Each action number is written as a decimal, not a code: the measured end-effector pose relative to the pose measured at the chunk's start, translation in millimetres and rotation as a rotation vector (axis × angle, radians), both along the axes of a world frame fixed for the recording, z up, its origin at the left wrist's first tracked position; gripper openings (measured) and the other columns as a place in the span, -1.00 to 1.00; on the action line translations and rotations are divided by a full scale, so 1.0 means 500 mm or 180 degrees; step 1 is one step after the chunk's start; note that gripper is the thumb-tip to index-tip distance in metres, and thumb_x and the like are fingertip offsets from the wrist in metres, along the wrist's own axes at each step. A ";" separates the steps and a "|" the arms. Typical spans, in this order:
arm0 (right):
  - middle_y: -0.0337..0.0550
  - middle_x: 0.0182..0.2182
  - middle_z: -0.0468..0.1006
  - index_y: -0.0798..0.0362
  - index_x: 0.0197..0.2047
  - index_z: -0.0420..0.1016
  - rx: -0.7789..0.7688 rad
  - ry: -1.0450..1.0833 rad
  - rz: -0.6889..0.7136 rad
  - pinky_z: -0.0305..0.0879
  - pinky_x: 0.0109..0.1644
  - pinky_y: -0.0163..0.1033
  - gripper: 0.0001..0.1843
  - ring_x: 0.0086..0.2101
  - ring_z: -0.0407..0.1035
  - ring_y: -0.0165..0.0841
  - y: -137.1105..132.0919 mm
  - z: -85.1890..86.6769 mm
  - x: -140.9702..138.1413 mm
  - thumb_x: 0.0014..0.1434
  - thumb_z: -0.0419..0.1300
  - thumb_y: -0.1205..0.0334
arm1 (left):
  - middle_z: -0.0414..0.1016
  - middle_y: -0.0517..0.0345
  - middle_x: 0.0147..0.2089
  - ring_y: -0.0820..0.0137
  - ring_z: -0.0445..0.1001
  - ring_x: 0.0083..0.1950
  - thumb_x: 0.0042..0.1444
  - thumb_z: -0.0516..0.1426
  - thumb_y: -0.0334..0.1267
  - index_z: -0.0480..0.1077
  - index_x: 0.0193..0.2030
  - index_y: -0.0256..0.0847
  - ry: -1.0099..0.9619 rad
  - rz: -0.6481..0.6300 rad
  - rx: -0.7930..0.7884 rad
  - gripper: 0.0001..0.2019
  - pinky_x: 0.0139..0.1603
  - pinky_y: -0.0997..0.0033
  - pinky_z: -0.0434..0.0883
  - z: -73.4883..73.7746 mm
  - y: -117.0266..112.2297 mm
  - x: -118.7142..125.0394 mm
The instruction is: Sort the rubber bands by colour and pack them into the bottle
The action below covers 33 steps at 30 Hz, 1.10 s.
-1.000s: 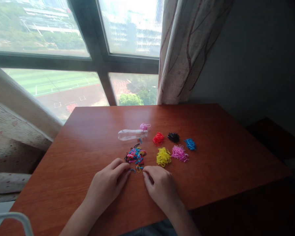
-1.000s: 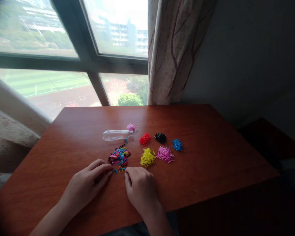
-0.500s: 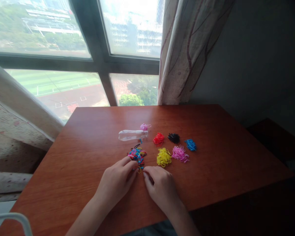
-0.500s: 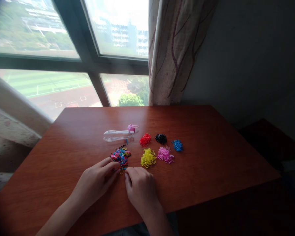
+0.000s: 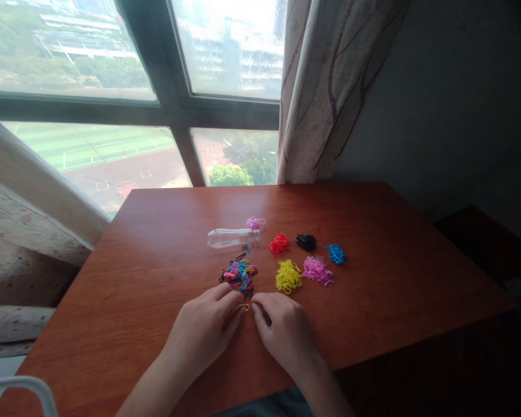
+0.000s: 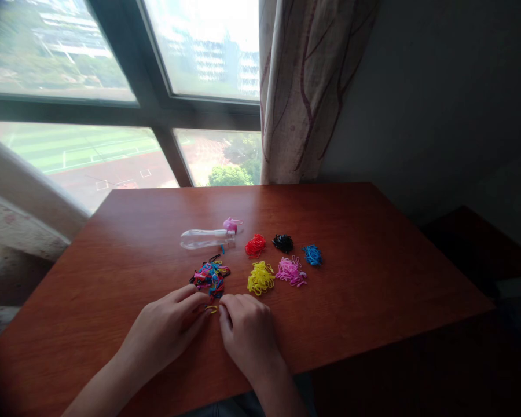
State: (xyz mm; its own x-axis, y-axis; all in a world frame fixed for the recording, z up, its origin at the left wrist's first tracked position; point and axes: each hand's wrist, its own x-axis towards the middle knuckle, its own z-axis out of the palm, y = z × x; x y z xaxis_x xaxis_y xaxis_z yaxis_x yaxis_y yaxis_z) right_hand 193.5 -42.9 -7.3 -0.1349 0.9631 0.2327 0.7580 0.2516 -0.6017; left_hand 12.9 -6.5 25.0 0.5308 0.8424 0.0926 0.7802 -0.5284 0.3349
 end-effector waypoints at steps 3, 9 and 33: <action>-0.20 -0.35 0.59 -0.02 -0.21 0.50 0.0032 0.0025 -0.0005 0.24 -0.18 -0.32 -0.82 -0.30 0.47 -0.34 -0.001 -0.001 0.001 0.29 0.08 0.38 | 0.56 0.13 -0.12 0.27 0.57 -0.15 0.24 0.05 -0.32 0.46 -0.18 -0.06 0.0202 -0.0064 0.0007 -0.84 -0.24 0.39 0.44 -0.008 -0.008 -0.005; -0.18 -0.34 0.59 -0.01 -0.20 0.49 0.0026 0.0103 -0.0010 0.23 -0.18 -0.32 -0.81 -0.30 0.46 -0.33 -0.004 -0.001 0.001 0.30 0.07 0.38 | 0.56 0.12 -0.11 0.26 0.57 -0.13 0.28 0.00 -0.35 0.44 -0.15 -0.07 0.0194 -0.0139 -0.0002 -0.81 -0.21 0.37 0.45 -0.019 -0.011 -0.008; -0.21 -0.43 0.53 -0.01 -0.34 0.42 0.0141 -0.0051 -0.0112 0.03 -0.32 -0.27 -0.81 -0.39 0.39 -0.33 -0.038 -0.014 0.006 0.28 0.05 0.35 | 0.44 0.22 -0.30 0.43 0.39 -0.40 0.20 0.16 -0.34 0.44 -0.31 -0.11 0.0596 -0.1249 0.0470 -0.93 -0.47 0.37 0.05 0.022 0.108 0.140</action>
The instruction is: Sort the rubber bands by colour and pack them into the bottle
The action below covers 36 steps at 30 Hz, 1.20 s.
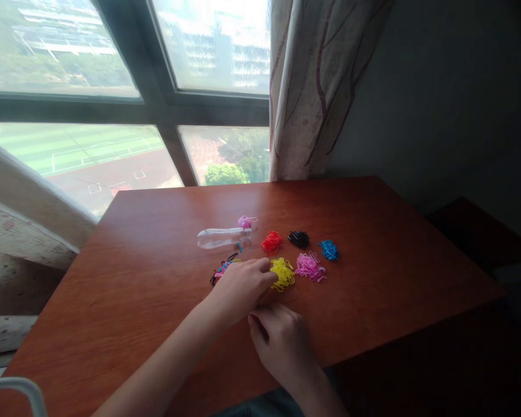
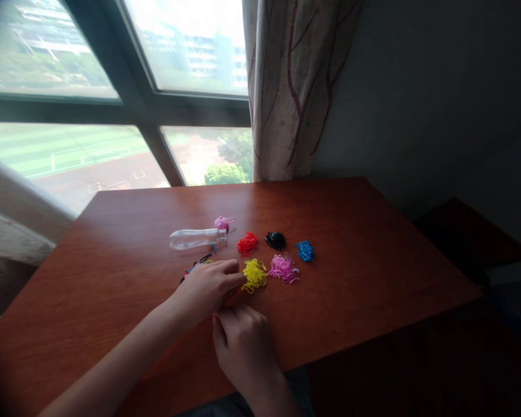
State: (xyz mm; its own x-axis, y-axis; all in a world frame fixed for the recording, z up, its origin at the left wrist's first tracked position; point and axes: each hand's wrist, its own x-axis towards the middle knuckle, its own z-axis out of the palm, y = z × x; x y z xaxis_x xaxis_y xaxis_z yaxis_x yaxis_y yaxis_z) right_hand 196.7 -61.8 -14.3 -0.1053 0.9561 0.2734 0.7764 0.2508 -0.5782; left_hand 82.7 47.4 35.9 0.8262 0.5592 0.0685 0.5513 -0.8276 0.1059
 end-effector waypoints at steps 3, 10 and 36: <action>-0.20 -0.41 0.54 -0.01 -0.32 0.44 -0.0009 0.0033 0.0027 0.05 -0.31 -0.28 -0.81 -0.37 0.40 -0.33 0.001 0.002 0.001 0.29 0.05 0.35 | 0.44 0.22 -0.30 0.42 0.40 -0.39 0.22 0.14 -0.32 0.44 -0.29 -0.10 -0.0002 0.0034 0.0011 -0.92 -0.48 0.37 0.03 0.000 -0.001 -0.004; -0.20 -0.38 0.56 0.00 -0.28 0.45 -0.0158 0.0118 0.0037 0.09 -0.27 -0.29 -0.80 -0.34 0.41 -0.33 0.001 0.008 0.001 0.30 0.03 0.36 | 0.51 0.20 -0.25 0.38 0.49 -0.34 0.29 0.05 -0.27 0.46 -0.24 -0.09 -0.0118 0.0360 -0.0099 -0.84 -0.45 0.43 0.17 0.005 -0.012 -0.051; -0.30 -0.41 0.59 -0.06 -0.21 0.50 -0.0495 -0.0320 -0.0400 0.04 -0.34 -0.32 -0.90 -0.38 0.47 -0.36 0.064 0.030 -0.035 0.26 0.18 0.34 | 0.56 0.20 -0.27 0.39 0.54 -0.29 0.31 0.02 -0.15 0.46 -0.20 -0.08 -0.0965 0.1708 -0.0520 -0.79 -0.29 0.46 0.34 -0.075 -0.110 -0.181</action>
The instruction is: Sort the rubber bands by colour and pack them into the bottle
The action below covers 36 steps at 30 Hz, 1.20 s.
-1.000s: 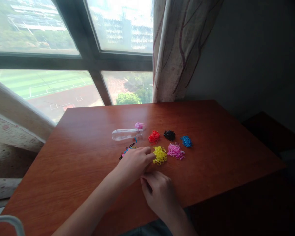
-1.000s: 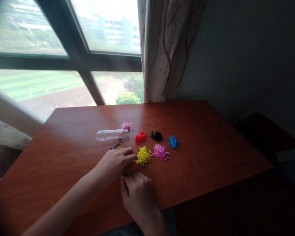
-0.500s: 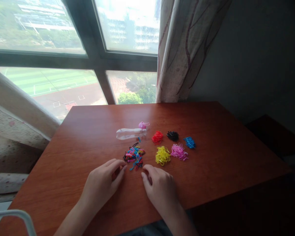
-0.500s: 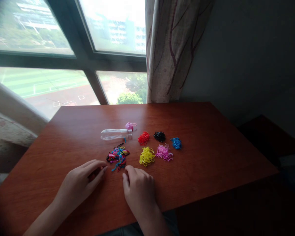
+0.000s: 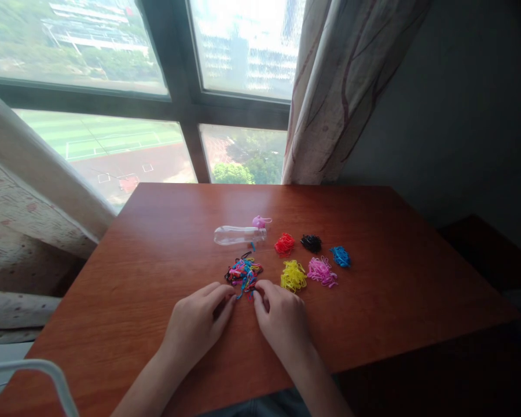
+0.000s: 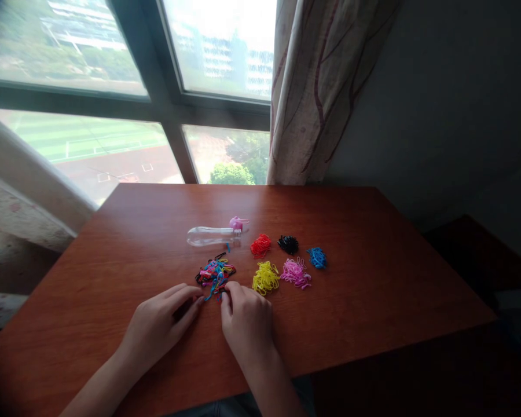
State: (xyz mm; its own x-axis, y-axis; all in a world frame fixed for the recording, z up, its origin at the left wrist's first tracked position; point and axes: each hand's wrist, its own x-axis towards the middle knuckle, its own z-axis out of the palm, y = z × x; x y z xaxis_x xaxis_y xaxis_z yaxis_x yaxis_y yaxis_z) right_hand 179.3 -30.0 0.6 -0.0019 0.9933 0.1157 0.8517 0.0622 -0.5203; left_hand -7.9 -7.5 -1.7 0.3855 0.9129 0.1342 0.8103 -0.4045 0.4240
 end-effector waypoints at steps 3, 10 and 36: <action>-0.28 -0.42 0.58 -0.03 -0.22 0.49 0.0078 0.0066 -0.0072 0.05 -0.33 -0.33 -0.89 -0.38 0.46 -0.37 0.000 -0.004 -0.001 0.27 0.16 0.35 | 0.56 0.19 -0.28 0.39 0.54 -0.29 0.31 0.02 -0.16 0.46 -0.20 -0.09 0.0051 -0.0032 0.0014 -0.79 -0.31 0.47 0.34 0.006 -0.002 0.003; -0.27 -0.44 0.54 0.00 -0.31 0.44 0.0160 0.0154 0.0014 0.03 -0.32 -0.31 -0.92 -0.42 0.39 -0.38 -0.021 0.001 -0.006 0.26 0.18 0.31 | 0.56 0.18 -0.26 0.37 0.54 -0.26 0.31 0.02 -0.19 0.46 -0.19 -0.08 0.0079 -0.0092 -0.0073 -0.80 -0.27 0.46 0.35 0.013 -0.003 0.004; -0.29 -0.44 0.57 -0.02 -0.31 0.45 0.0054 -0.0002 0.0116 0.03 -0.35 -0.31 -0.89 -0.40 0.45 -0.38 -0.004 0.006 -0.009 0.23 0.20 0.37 | 0.56 0.18 -0.20 0.34 0.54 -0.19 0.32 0.00 -0.18 0.45 -0.14 -0.05 0.0114 -0.0168 -0.0175 -0.80 -0.24 0.44 0.36 0.013 0.001 0.002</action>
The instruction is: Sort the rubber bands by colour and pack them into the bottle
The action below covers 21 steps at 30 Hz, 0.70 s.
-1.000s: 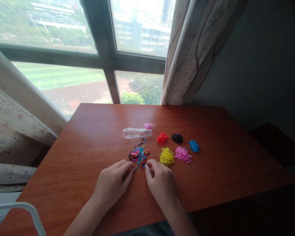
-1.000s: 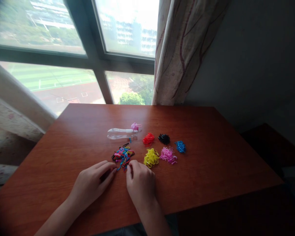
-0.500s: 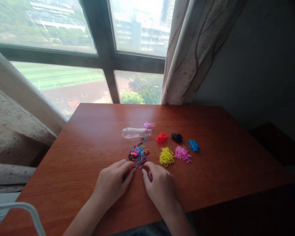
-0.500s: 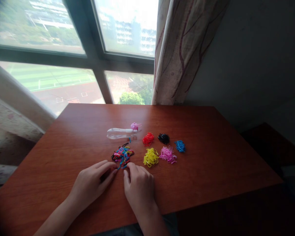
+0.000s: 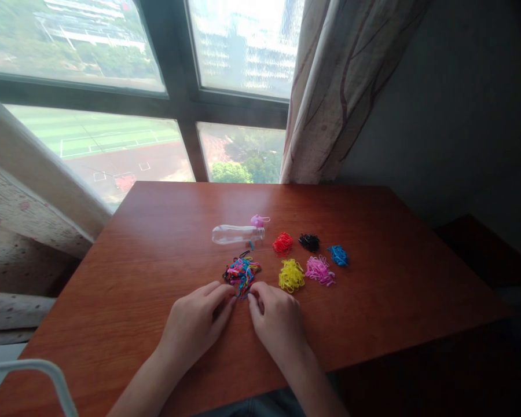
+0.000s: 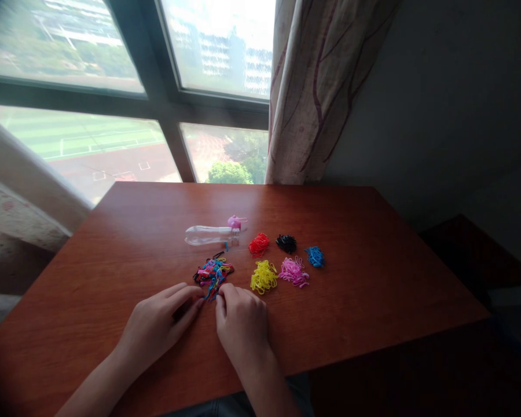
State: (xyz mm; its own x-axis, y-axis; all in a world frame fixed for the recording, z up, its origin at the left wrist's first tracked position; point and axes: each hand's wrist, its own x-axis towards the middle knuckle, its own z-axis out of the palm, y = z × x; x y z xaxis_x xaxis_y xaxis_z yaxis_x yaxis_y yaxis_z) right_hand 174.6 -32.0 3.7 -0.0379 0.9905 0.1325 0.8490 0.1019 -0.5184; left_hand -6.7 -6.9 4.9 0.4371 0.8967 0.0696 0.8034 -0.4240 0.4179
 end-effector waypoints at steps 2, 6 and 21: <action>-0.29 -0.44 0.57 -0.02 -0.32 0.45 -0.0002 0.0047 0.0069 0.03 -0.35 -0.32 -0.88 -0.41 0.44 -0.39 -0.001 0.000 0.004 0.22 0.20 0.39 | 0.56 0.17 -0.20 0.34 0.54 -0.19 0.32 0.00 -0.19 0.45 -0.13 -0.06 -0.0020 -0.0008 -0.0024 -0.80 -0.24 0.45 0.37 0.000 0.000 0.000; -0.31 -0.44 0.57 -0.02 -0.33 0.45 -0.0009 0.0151 0.0116 0.04 -0.34 -0.32 -0.87 -0.42 0.43 -0.40 -0.004 0.001 0.015 0.22 0.19 0.39 | 0.57 0.18 -0.18 0.34 0.55 -0.17 0.32 -0.01 -0.22 0.45 -0.12 -0.06 -0.0069 0.0004 -0.0051 -0.80 -0.23 0.44 0.37 0.000 0.001 0.001; -0.33 -0.45 0.58 -0.05 -0.31 0.52 -0.0268 0.0201 0.0392 0.09 -0.35 -0.33 -0.90 -0.45 0.42 -0.41 -0.002 0.039 0.035 0.21 0.22 0.34 | 0.57 0.18 -0.21 0.37 0.55 -0.21 0.30 0.01 -0.23 0.45 -0.14 -0.06 -0.0089 -0.0022 0.0059 -0.81 -0.25 0.48 0.38 0.003 0.000 -0.001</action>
